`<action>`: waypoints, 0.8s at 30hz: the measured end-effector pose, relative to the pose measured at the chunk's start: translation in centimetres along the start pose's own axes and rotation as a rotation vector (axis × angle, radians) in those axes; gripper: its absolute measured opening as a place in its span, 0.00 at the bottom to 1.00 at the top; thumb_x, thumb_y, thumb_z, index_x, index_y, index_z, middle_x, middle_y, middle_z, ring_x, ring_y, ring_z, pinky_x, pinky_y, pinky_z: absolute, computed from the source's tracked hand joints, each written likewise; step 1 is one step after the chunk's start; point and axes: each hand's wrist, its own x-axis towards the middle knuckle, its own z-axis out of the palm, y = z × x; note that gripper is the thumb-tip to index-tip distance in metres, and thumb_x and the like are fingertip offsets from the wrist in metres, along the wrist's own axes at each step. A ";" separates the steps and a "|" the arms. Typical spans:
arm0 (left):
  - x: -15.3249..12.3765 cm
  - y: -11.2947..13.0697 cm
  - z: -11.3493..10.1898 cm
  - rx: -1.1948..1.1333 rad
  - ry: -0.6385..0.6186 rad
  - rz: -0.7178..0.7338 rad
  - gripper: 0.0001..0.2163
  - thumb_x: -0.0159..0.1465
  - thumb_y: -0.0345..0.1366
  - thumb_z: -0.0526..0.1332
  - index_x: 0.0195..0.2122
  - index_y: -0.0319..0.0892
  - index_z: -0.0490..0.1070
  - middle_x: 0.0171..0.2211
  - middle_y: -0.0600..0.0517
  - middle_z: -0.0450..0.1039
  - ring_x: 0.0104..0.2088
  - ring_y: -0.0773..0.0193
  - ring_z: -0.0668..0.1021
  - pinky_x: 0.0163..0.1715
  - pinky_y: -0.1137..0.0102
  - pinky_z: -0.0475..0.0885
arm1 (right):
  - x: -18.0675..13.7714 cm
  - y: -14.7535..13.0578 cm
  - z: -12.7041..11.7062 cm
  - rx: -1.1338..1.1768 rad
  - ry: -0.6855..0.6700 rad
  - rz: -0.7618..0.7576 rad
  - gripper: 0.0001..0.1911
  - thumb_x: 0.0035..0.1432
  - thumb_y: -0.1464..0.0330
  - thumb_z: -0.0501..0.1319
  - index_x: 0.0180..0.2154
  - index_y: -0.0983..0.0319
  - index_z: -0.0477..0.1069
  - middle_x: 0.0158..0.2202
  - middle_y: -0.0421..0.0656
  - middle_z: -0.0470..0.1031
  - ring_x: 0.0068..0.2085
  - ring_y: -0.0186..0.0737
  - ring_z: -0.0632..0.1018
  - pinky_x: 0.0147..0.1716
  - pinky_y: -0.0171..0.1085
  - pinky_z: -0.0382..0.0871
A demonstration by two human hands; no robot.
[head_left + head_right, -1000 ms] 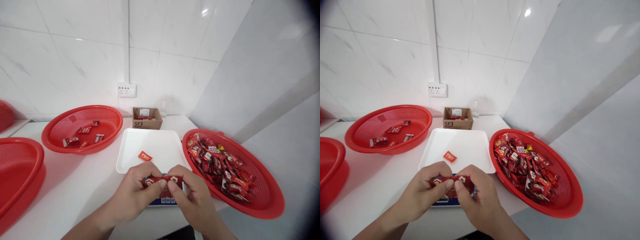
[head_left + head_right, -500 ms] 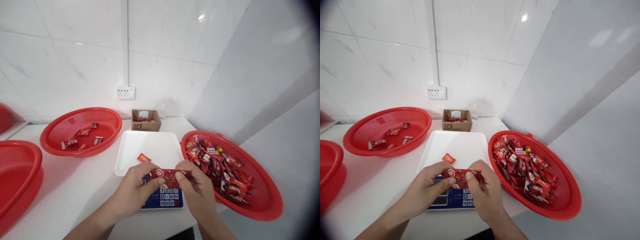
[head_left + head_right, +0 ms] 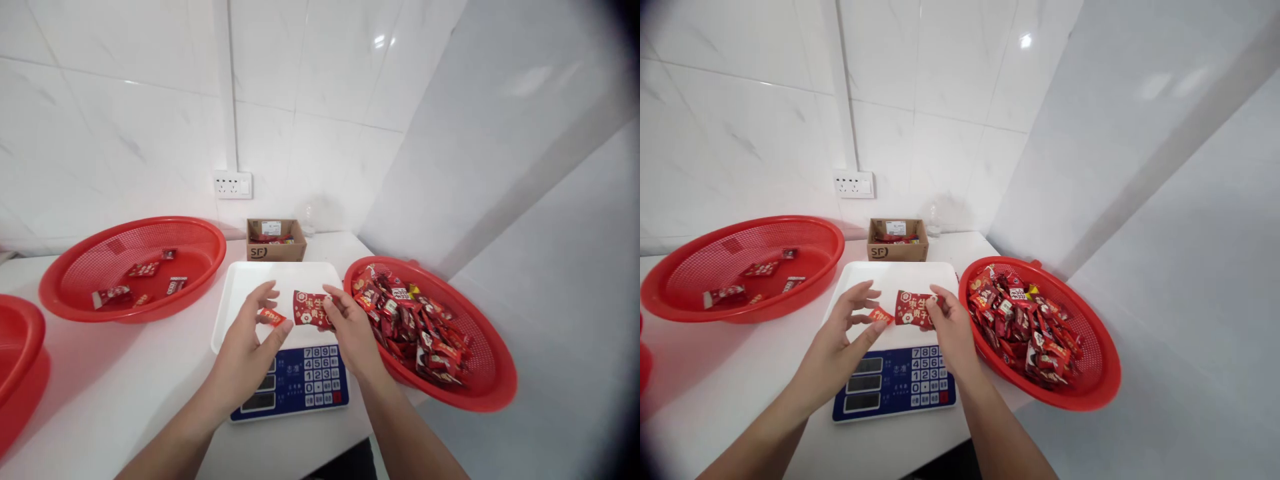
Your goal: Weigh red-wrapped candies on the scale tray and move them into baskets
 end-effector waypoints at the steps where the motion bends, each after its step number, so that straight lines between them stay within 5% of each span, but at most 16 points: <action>1: 0.0 -0.1 0.0 0.001 0.006 0.018 0.23 0.65 0.42 0.57 0.59 0.49 0.54 0.56 0.45 0.65 0.52 0.56 0.71 0.49 0.58 0.69 | 0.3 0.3 -0.1 -0.020 -0.018 -0.001 0.28 0.59 0.55 0.56 0.57 0.63 0.61 0.40 0.47 0.77 0.38 0.41 0.79 0.36 0.41 0.75; 4: 0.0 -0.1 -0.2 0.002 0.014 0.041 0.22 0.65 0.42 0.56 0.59 0.51 0.53 0.58 0.46 0.63 0.56 0.55 0.69 0.53 0.57 0.68 | 0.7 1.0 -1.0 -0.113 -0.063 -0.032 0.35 0.56 0.58 0.60 0.63 0.60 0.55 0.63 0.52 0.62 0.61 0.47 0.66 0.57 0.48 0.63; 7: 0.0 0.0 -0.3 0.019 0.018 0.017 0.21 0.65 0.43 0.56 0.59 0.51 0.54 0.59 0.46 0.63 0.58 0.53 0.68 0.54 0.55 0.66 | 0.6 0.9 -3.0 -0.383 -0.098 -0.107 0.36 0.57 0.60 0.60 0.64 0.60 0.53 0.69 0.48 0.49 0.67 0.45 0.54 0.63 0.48 0.54; 13: 0.0 0.1 -0.7 0.031 0.013 0.002 0.22 0.66 0.44 0.56 0.59 0.52 0.54 0.60 0.47 0.62 0.58 0.53 0.68 0.54 0.56 0.67 | 1.2 -0.5 -9.2 -0.721 -0.071 -0.081 0.23 0.61 0.65 0.53 0.57 0.61 0.66 0.61 0.50 0.66 0.62 0.48 0.65 0.62 0.51 0.52; 16: 0.0 0.1 -0.8 0.036 0.008 -0.002 0.22 0.66 0.45 0.56 0.59 0.51 0.55 0.60 0.46 0.62 0.58 0.52 0.68 0.53 0.56 0.68 | 1.4 -0.5 -11.8 -0.827 -0.163 0.023 0.19 0.57 0.67 0.59 0.51 0.59 0.72 0.53 0.49 0.75 0.54 0.52 0.74 0.55 0.50 0.63; 20: -0.1 0.3 -0.7 0.060 -0.019 -0.046 0.23 0.65 0.47 0.56 0.59 0.50 0.56 0.59 0.44 0.63 0.55 0.48 0.71 0.43 0.59 0.74 | 1.5 0.3 -13.1 -0.917 -0.293 0.138 0.20 0.50 0.69 0.64 0.47 0.57 0.74 0.44 0.47 0.80 0.43 0.51 0.80 0.43 0.43 0.70; 24: -0.2 0.6 -0.6 0.083 -0.043 -0.057 0.23 0.65 0.47 0.56 0.60 0.50 0.57 0.59 0.44 0.64 0.54 0.48 0.71 0.34 0.65 0.74 | 1.6 1.0 -12.9 -0.979 -0.289 0.170 0.21 0.51 0.72 0.60 0.49 0.58 0.72 0.41 0.46 0.81 0.41 0.51 0.80 0.42 0.42 0.68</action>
